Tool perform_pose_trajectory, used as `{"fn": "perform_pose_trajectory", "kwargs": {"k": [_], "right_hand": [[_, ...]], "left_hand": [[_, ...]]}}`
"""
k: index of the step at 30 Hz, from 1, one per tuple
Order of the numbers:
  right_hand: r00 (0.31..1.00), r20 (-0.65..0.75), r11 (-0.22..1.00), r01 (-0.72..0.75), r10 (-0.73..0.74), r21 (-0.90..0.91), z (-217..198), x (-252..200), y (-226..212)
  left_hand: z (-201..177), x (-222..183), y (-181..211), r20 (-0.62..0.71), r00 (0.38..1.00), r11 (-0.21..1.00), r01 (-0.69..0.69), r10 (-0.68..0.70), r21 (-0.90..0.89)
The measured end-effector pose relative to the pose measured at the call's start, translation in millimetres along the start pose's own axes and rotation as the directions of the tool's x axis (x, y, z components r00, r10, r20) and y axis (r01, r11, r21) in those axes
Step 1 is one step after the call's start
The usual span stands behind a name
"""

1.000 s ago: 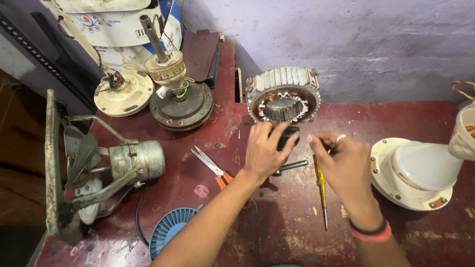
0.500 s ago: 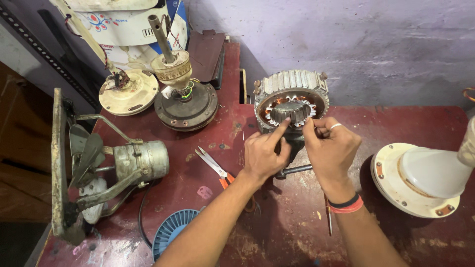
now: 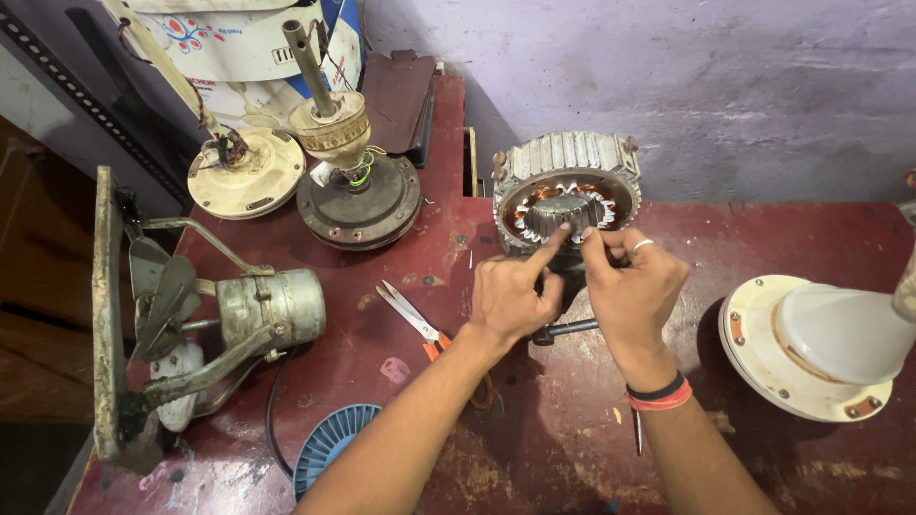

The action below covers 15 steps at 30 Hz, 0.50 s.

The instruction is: The person uses a screwdriver to adjust and secure components inside a disassembled electric motor rotor held in a bench vise. They repeatedly rotate the rotor and use the screwdriver to press or align internal parts. A blue fan impeller is briefly handled and set aside.

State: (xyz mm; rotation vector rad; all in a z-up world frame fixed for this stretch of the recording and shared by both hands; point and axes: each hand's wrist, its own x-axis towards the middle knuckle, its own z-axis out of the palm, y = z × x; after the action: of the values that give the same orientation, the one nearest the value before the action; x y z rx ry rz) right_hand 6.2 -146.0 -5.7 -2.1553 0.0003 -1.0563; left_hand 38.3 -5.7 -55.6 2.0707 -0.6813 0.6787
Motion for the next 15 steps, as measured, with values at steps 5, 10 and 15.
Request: {"fn": "perform_pose_trajectory", "kwargs": {"k": [5,10,15], "right_hand": [[0.997,0.015,0.993,-0.079,0.078,0.084,-0.9,-3.8,0.8],[0.996,0.025,0.995,-0.087,0.086,0.057,1.6,-3.8,5.5],[0.993,0.022,0.993,-0.117,0.117,0.018,3.5,-1.8,3.2]], "left_hand": [[-0.5,-0.7,-2.5,0.012,1.000,1.000,0.004,-0.004,0.009],[3.6,-2.4,-0.9,-0.051,0.998,0.999,-0.032,0.032,0.012],[1.5,3.2,1.2,0.011,0.999,0.997,0.047,-0.047,0.056]]}}
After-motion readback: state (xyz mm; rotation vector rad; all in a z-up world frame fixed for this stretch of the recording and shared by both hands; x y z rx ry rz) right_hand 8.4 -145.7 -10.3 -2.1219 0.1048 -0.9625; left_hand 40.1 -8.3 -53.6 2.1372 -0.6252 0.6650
